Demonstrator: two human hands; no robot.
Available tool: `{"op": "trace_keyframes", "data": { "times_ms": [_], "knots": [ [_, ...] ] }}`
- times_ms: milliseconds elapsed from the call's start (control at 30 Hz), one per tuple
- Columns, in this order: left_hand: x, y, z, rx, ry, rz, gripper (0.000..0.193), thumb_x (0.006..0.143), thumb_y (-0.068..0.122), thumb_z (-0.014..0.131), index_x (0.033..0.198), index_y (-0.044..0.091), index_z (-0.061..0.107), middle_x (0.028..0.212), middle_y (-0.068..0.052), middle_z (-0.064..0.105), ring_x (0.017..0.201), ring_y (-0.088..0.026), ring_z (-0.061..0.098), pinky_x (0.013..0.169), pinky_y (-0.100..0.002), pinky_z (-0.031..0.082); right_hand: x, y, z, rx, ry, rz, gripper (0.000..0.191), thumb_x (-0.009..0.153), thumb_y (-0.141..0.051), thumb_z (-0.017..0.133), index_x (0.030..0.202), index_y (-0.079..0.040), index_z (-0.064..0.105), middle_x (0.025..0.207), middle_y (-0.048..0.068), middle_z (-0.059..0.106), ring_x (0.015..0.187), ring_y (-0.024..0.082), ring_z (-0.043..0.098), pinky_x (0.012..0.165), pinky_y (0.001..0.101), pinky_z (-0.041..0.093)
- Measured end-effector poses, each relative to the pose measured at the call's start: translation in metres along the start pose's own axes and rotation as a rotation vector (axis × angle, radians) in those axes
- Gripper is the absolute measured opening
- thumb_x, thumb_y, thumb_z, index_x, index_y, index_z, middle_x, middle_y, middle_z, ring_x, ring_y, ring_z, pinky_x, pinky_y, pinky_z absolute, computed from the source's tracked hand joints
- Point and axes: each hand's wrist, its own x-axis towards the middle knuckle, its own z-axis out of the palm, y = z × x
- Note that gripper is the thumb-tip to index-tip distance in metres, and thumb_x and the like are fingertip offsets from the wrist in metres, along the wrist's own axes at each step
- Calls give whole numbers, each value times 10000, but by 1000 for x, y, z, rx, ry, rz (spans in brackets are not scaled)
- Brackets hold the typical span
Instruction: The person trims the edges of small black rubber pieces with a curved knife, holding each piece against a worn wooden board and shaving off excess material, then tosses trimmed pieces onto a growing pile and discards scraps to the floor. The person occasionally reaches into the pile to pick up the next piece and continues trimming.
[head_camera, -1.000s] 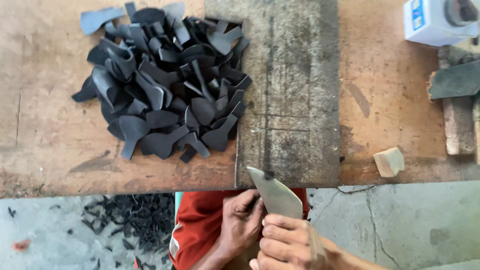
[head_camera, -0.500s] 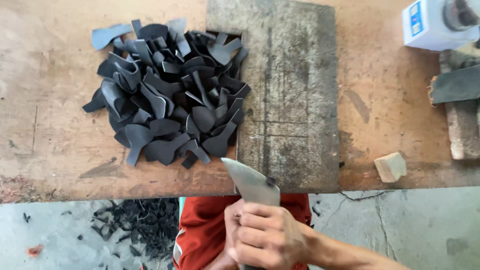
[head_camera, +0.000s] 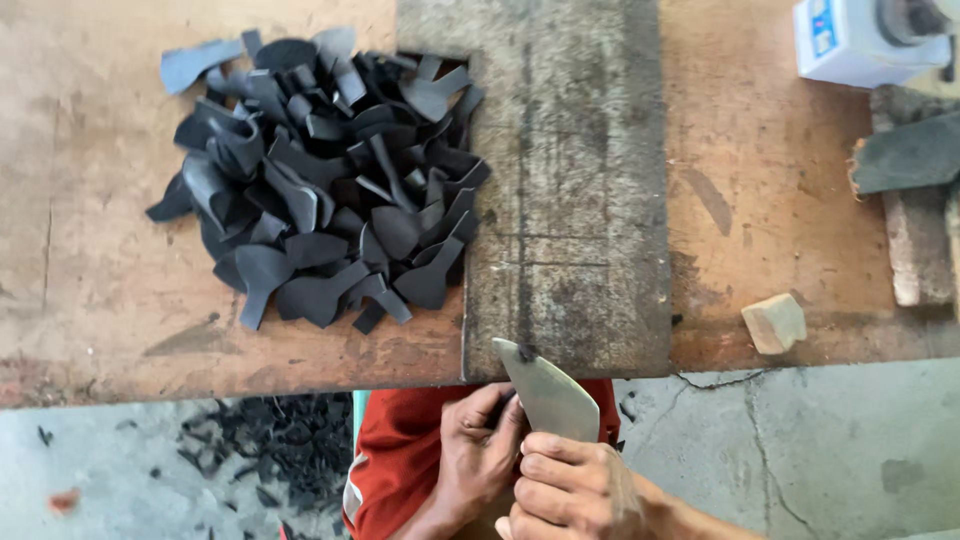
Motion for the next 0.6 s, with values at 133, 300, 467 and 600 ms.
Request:
{"op": "trace_keyframes", "data": {
  "times_ms": [133, 300, 467, 600],
  "knots": [
    [-3, -9, -9, -14, -49, 5, 79, 960, 21, 645, 961, -26, 708, 746, -6, 680, 688, -36, 579, 602, -235, 519, 11, 13, 3, 60, -35, -61, 123, 946, -124, 734, 898, -89, 626, 830, -2, 540, 826, 170, 629, 952, 367, 558],
    [-12, -28, -14, -155, -106, 70, 101, 914, 41, 681, 1000, -12, 692, 824, -10, 686, 759, -48, 604, 655, -248, 529, 35, 31, 7, 200, 16, -109, 207, 783, -194, 713, 924, -44, 699, 793, 16, 540, 763, 177, 605, 872, 371, 557],
    [-19, -34, -5, -260, 4, -48, 127, 942, 67, 671, 1030, -15, 710, 845, -7, 703, 755, -59, 611, 657, -242, 529, 72, 24, 18, 24, 191, -52, 198, 647, -43, 678, 756, -108, 526, 767, -5, 566, 720, 165, 608, 783, 363, 506],
    [-14, -26, 2, -309, -59, -83, 152, 965, 88, 662, 1055, -17, 725, 862, -3, 716, 753, -68, 617, 658, -238, 530, 36, 15, 0, 200, 55, -53, 187, 753, -156, 735, 879, -44, 655, 816, 37, 546, 814, 219, 636, 911, 399, 561]
  ]
}}
